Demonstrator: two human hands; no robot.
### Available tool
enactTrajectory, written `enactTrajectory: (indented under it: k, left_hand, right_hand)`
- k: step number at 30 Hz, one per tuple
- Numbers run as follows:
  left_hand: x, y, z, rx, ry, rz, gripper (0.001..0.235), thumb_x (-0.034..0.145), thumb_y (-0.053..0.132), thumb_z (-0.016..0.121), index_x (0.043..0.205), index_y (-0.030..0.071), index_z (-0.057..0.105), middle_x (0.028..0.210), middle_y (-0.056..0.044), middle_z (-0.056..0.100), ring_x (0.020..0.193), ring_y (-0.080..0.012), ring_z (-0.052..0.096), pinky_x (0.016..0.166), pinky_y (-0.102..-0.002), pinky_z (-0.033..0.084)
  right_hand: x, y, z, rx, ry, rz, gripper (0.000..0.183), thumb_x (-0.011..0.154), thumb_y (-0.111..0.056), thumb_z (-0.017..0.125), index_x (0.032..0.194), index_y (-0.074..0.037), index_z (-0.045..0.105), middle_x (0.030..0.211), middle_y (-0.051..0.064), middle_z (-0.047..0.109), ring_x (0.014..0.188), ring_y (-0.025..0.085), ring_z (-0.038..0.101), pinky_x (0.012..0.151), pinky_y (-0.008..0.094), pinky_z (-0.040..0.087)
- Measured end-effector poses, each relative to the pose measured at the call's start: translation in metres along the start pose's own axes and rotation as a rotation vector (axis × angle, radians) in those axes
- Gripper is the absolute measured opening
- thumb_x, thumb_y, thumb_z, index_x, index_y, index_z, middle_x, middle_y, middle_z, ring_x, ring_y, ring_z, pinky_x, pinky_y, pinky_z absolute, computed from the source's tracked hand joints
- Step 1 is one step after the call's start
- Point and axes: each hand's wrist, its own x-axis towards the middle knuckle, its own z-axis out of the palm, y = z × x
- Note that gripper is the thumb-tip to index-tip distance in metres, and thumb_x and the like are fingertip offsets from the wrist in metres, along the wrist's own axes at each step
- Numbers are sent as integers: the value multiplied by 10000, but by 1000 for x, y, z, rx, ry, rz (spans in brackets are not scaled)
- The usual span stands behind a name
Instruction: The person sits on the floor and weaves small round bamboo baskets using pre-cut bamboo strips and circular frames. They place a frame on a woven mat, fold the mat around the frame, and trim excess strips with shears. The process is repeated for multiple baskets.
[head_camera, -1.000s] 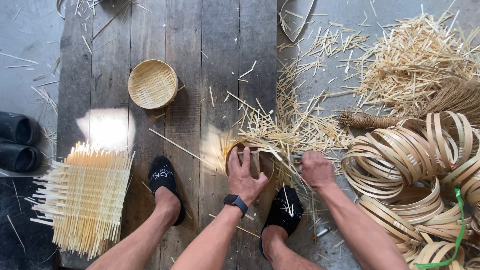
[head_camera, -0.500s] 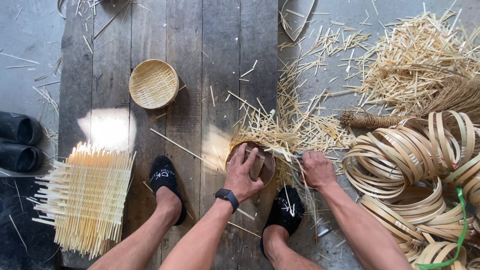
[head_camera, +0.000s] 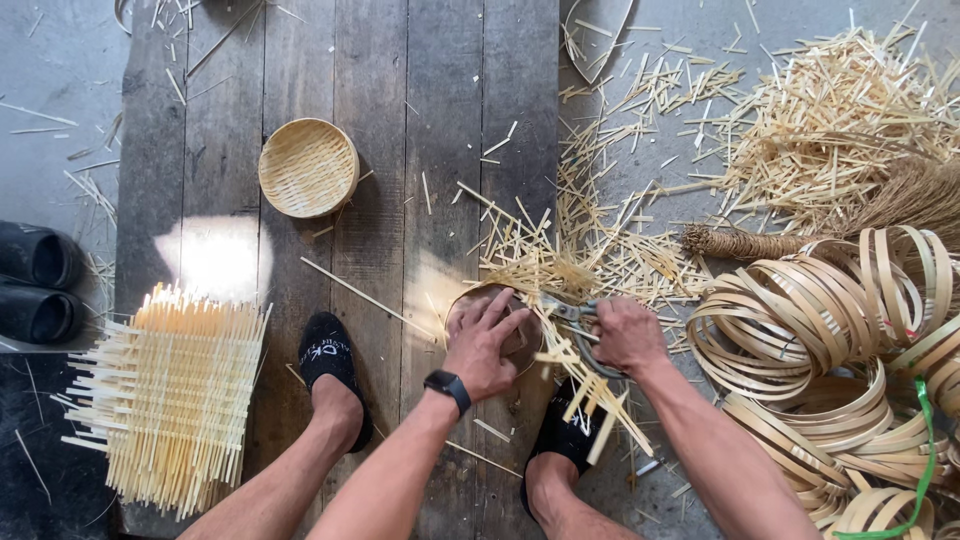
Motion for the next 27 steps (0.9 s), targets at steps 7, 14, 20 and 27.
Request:
enactTrajectory:
  k: [7,14,20,27]
  left_hand:
    - [-9,28,37,-130,327,-239,731,694,357,825,1378,246,592,1409,-95,500,1363,-353,379,1065,-617,351]
    - [-1,19,19,-28,180,-166,664,655,318,820,1294,277,643,1305,-55,575,1309,-305,447,1014,-573,378]
    - [1,7,3,-22,-8,35,644,601,278,813,1233,293,690,1261,-21,618,1288,-266,479,1025,-523,362]
    - [5,5,-5,-45,-77,151,622,608,291,813,1219,271,698,1254,-16,626,1291,-273,471,1051,-513,356]
  right_hand:
    - [-15,-1,0,-2,146,39,212,826,-262,623,822,-52,604,763,115,621,644,192,595,553,343,546]
    - [-6,-3,6,-103,171,12,243,837,-322,615,822,-80,598,726,71,597,615,166,565,538,312,512]
    - [-21,29,9,-12,99,-6,184,943,-230,606,829,-86,618,739,87,609,603,148,553,517,317,515]
    - [-4,-12,-15,-39,279,-3,372,572,-297,717,808,-20,640,711,110,622,653,228,598,575,373,550]
